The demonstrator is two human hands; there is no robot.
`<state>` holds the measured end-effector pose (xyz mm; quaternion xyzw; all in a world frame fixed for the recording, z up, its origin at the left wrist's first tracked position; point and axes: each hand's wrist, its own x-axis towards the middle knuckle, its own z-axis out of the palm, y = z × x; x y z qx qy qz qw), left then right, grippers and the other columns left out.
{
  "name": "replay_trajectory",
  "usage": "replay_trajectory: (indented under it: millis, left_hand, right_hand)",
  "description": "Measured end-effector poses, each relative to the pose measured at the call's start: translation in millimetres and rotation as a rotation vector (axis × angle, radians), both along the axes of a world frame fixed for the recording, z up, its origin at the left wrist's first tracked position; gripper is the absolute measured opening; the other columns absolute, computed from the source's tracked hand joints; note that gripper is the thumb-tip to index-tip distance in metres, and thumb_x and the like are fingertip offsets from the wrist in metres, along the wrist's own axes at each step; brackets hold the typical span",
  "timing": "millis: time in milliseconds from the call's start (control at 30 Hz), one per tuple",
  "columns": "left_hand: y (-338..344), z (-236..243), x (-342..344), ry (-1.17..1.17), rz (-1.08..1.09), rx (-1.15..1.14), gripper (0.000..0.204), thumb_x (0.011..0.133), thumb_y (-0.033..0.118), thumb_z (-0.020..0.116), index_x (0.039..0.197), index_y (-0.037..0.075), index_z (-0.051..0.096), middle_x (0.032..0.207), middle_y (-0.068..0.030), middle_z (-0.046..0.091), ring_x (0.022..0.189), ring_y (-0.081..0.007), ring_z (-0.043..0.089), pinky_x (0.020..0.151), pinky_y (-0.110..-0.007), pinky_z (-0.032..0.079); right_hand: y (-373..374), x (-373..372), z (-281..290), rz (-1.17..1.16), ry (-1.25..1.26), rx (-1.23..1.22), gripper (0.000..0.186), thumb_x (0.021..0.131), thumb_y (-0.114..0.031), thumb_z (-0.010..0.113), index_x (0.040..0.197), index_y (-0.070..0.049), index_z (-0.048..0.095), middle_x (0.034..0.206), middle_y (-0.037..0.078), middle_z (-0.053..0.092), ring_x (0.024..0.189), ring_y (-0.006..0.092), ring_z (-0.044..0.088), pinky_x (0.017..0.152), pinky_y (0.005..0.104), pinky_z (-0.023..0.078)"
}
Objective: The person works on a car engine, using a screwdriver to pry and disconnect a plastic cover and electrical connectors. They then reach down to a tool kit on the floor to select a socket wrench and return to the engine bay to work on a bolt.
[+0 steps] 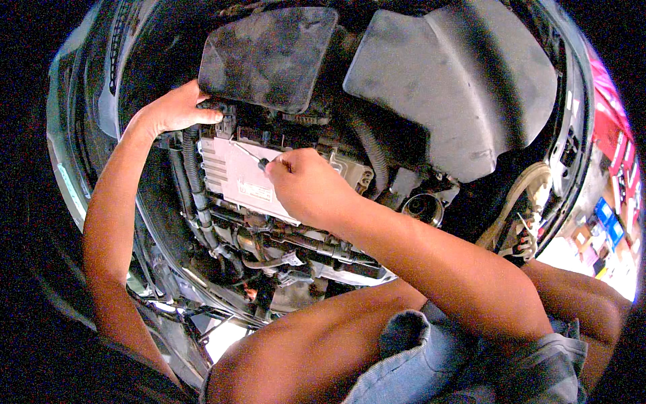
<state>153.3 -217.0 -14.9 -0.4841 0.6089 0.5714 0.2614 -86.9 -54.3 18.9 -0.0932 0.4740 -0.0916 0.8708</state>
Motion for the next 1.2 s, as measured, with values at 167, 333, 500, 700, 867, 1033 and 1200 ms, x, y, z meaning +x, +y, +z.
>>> replay_trajectory:
  millis: [167, 333, 500, 700, 867, 1033, 1200]
  left_hand:
    - [-10.5, -2.4, -2.5, -0.048, -0.102, 0.091, 0.069, 0.080, 0.007, 0.075, 0.141, 0.003, 0.041, 0.142, -0.0124, 0.051, 0.132, -0.0225, 0.045, 0.112, -0.036, 0.031]
    - [-5.9, -1.6, -1.3, -0.023, -0.085, 0.030, 0.070, 0.080, 0.006, 0.076, 0.141, 0.003, 0.042, 0.139, -0.0116, 0.054, 0.129, -0.0216, 0.047, 0.111, -0.035, 0.032]
    - [-6.5, -6.7, 5.0, 0.035, -0.023, 0.090, 0.071, 0.079, 0.005, 0.076, 0.141, 0.003, 0.042, 0.139, -0.0112, 0.053, 0.129, -0.0210, 0.046, 0.111, -0.035, 0.032]
    - [-4.7, -7.0, 8.2, 0.020, -0.062, 0.007, 0.070, 0.078, 0.006, 0.077, 0.140, 0.003, 0.043, 0.136, -0.0114, 0.056, 0.127, -0.0219, 0.048, 0.111, -0.035, 0.033]
    - [-12.0, -0.7, -3.6, -0.060, -0.212, -0.036, 0.066, 0.079, 0.009, 0.077, 0.138, 0.005, 0.047, 0.135, -0.0106, 0.057, 0.126, -0.0221, 0.049, 0.110, -0.035, 0.033]
    - [-10.6, -3.9, -0.7, -0.050, -0.132, 0.068, 0.065, 0.079, 0.007, 0.077, 0.137, 0.005, 0.047, 0.135, -0.0098, 0.056, 0.126, -0.0215, 0.048, 0.110, -0.035, 0.033]
    - [-4.5, -9.0, 4.1, 0.013, -0.083, 0.001, 0.064, 0.079, 0.002, 0.074, 0.137, 0.004, 0.047, 0.135, -0.0095, 0.056, 0.126, -0.0213, 0.048, 0.110, -0.036, 0.033]
  right_hand:
    - [0.8, -5.3, 6.6, -0.077, -0.101, 0.115, 0.026, 0.103, -0.023, 0.044, 0.111, -0.001, 0.056, 0.064, -0.004, 0.040, 0.049, 0.0065, 0.034, 0.042, 0.0250, 0.026]
    - [-2.3, 0.1, 8.1, -0.115, -0.071, 0.101, 0.027, 0.103, -0.025, 0.043, 0.111, -0.002, 0.056, 0.065, -0.003, 0.041, 0.049, 0.0072, 0.034, 0.042, 0.0251, 0.026]
    - [-5.7, 4.4, 3.9, -0.107, -0.042, 0.096, 0.028, 0.103, -0.025, 0.043, 0.110, -0.002, 0.056, 0.066, -0.002, 0.041, 0.050, 0.0073, 0.035, 0.042, 0.0251, 0.027]
    - [-4.6, 8.9, 4.2, -0.093, -0.008, 0.108, 0.027, 0.101, -0.024, 0.044, 0.111, -0.001, 0.055, 0.066, -0.002, 0.041, 0.051, 0.0069, 0.035, 0.042, 0.0251, 0.026]
    - [-10.0, 7.7, 6.8, -0.116, -0.054, 0.152, 0.028, 0.101, -0.023, 0.043, 0.111, 0.001, 0.055, 0.068, -0.003, 0.041, 0.051, 0.0064, 0.032, 0.041, 0.0239, 0.023]
    - [-27.9, 1.3, 4.7, -0.206, -0.199, 0.466, 0.026, 0.101, -0.022, 0.041, 0.108, -0.001, 0.054, 0.068, -0.005, 0.035, 0.050, 0.0045, 0.028, 0.040, 0.0217, 0.020]
    - [-11.0, 4.1, -10.6, -0.344, -0.259, 0.506, 0.026, 0.101, -0.022, 0.041, 0.108, -0.001, 0.055, 0.066, -0.006, 0.033, 0.050, 0.0038, 0.026, 0.041, 0.0212, 0.020]
